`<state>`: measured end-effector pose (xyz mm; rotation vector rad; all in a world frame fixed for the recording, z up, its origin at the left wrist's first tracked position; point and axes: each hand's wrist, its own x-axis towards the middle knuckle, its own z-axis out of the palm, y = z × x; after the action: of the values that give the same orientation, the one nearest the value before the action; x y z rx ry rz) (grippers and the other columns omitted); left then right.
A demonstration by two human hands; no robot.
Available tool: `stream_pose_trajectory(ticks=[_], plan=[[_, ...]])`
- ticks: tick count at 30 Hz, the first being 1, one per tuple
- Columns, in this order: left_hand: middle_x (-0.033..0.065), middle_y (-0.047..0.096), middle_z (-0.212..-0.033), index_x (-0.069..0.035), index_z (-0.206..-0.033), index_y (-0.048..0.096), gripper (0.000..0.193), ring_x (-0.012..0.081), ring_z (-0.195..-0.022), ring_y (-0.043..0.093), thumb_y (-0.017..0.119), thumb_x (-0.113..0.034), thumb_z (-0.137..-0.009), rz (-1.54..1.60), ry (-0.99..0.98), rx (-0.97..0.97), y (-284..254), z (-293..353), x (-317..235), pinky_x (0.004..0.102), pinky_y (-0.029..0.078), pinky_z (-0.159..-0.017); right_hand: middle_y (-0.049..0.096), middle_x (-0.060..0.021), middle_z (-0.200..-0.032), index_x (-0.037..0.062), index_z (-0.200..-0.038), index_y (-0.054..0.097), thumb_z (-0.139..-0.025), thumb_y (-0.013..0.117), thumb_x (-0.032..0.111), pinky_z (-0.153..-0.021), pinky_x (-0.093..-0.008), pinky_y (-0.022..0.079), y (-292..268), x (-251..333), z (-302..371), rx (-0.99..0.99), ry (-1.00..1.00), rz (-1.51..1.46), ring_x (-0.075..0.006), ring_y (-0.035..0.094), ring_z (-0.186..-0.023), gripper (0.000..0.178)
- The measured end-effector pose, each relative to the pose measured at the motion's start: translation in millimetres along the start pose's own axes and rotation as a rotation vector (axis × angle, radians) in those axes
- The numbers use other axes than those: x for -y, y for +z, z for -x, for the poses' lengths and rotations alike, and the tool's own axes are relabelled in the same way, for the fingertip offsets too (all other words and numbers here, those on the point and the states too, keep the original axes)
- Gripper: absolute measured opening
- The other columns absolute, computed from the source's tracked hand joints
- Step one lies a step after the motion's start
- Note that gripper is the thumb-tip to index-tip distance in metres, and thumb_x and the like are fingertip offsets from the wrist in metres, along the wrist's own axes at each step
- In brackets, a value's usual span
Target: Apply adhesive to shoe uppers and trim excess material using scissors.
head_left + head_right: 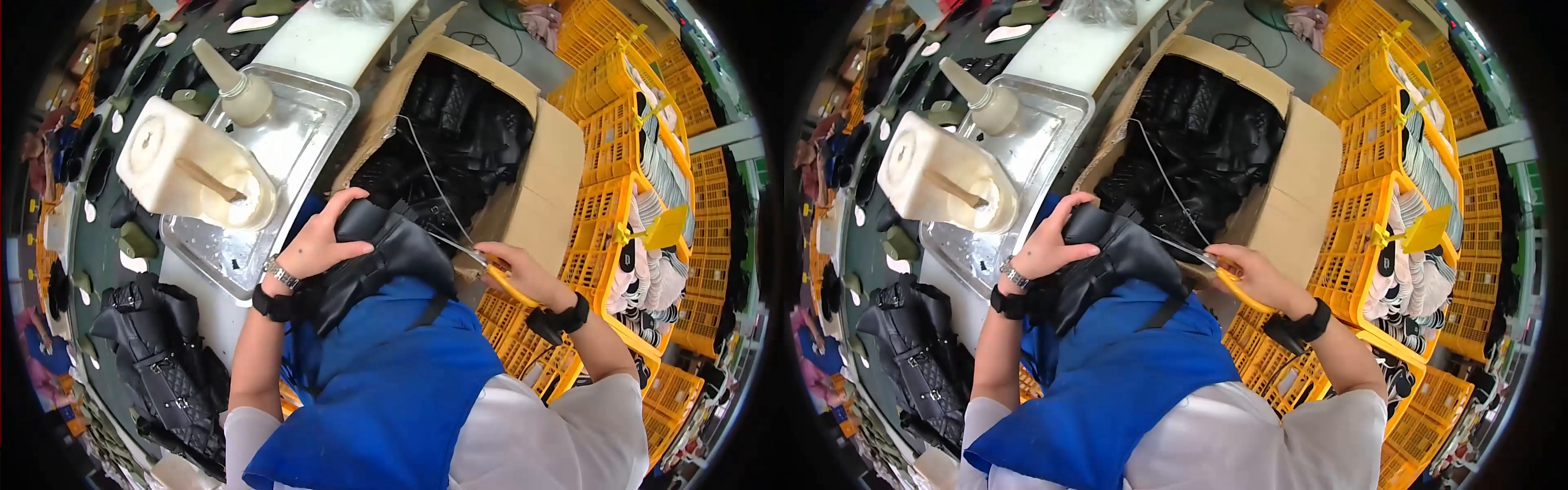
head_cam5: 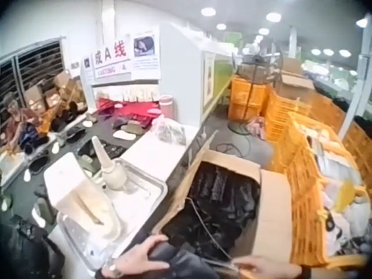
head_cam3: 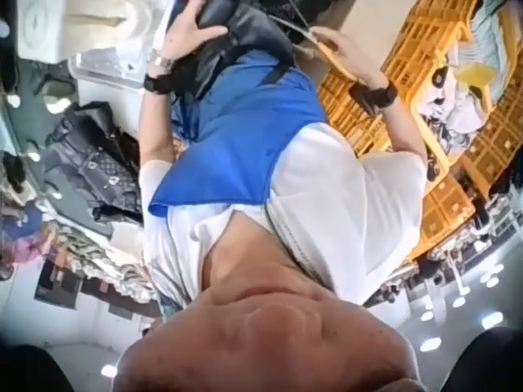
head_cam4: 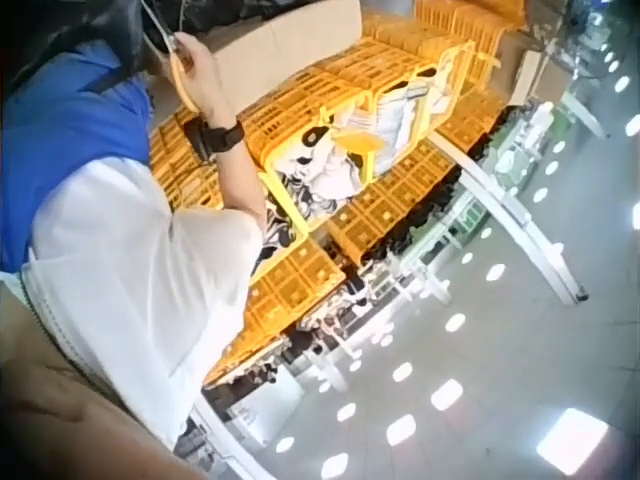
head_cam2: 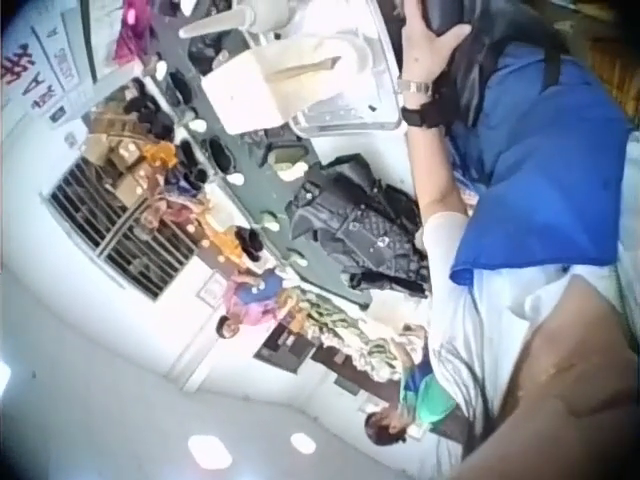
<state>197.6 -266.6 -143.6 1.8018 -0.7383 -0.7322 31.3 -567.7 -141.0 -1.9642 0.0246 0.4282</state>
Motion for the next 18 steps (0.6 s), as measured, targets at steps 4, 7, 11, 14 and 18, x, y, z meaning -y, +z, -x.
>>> stream_pose_trajectory(ticks=[4, 7, 11, 14, 18], plan=[[0.0114, 0.051, -0.116, -0.009, -0.127, 0.037, 0.068, 0.0256, -0.1, 0.057, 0.074, -0.013, -0.069, -0.063, 0.104, -0.019, 5.4, 4.7, -4.2, 0.0323, 0.044, -0.085, 0.052, -0.0042, -0.083, 0.0039, -0.118, 0.048, -0.078, 0.063, 0.005, -0.07, -0.0246, 0.043, 6.2, 8.5, -3.3, 0.04, 0.031, -0.085, -0.0104, 0.048, -0.076, 0.043], [0.0112, 0.051, -0.117, -0.008, -0.126, 0.037, 0.069, 0.027, -0.101, 0.056, 0.074, -0.014, -0.069, -0.051, 0.055, 0.011, 5.8, 5.5, -12.6, 0.0326, 0.044, -0.085, 0.052, -0.0036, -0.083, 0.0043, -0.118, 0.048, -0.078, 0.063, 0.005, -0.071, -0.0241, 0.042, 11.4, 9.4, -6.6, 0.102, 0.029, -0.112, -0.0102, 0.048, -0.076, 0.043], [0.011, 0.051, -0.118, -0.008, -0.126, 0.037, 0.068, 0.0282, -0.101, 0.057, 0.074, -0.015, -0.069, -0.096, 0.112, -0.001, 6.1, 4.7, -9.5, 0.0328, 0.045, -0.085, 0.051, -0.0033, -0.082, 0.0048, -0.119, 0.048, -0.077, 0.063, 0.005, -0.07, -0.0236, 0.042, 16.3, 10.3, -10.5, 0.123, 0.032, -0.154, -0.0096, 0.048, -0.075, 0.044], [0.011, 0.051, -0.117, -0.008, -0.126, 0.037, 0.068, 0.0279, -0.1, 0.057, 0.074, -0.014, -0.069, -0.113, 0.135, 0.0, 6.2, 4.6, -9.7, 0.0329, 0.045, -0.084, 0.055, -0.0004, -0.091, 0.0019, -0.119, 0.048, -0.08, 0.057, -0.002, -0.076, -0.0217, 0.043, 20.8, 5.9, -13.6, 0.135, 0.037, -0.148, -0.0073, 0.051, -0.084, 0.041], [0.0112, 0.052, -0.114, -0.009, -0.125, 0.037, 0.067, 0.0278, -0.097, 0.058, 0.074, -0.013, -0.069, -0.09, 0.066, 0.043, 5.6, 3.0, -15.7, 0.033, 0.045, -0.083, 0.053, -0.0002, -0.087, 0.001, -0.119, 0.049, -0.08, 0.059, -0.001, -0.073, -0.0209, 0.042, 28.0, -5.6, -12.7, 0.135, 0.073, -0.305, -0.0059, 0.048, -0.081, 0.04]])
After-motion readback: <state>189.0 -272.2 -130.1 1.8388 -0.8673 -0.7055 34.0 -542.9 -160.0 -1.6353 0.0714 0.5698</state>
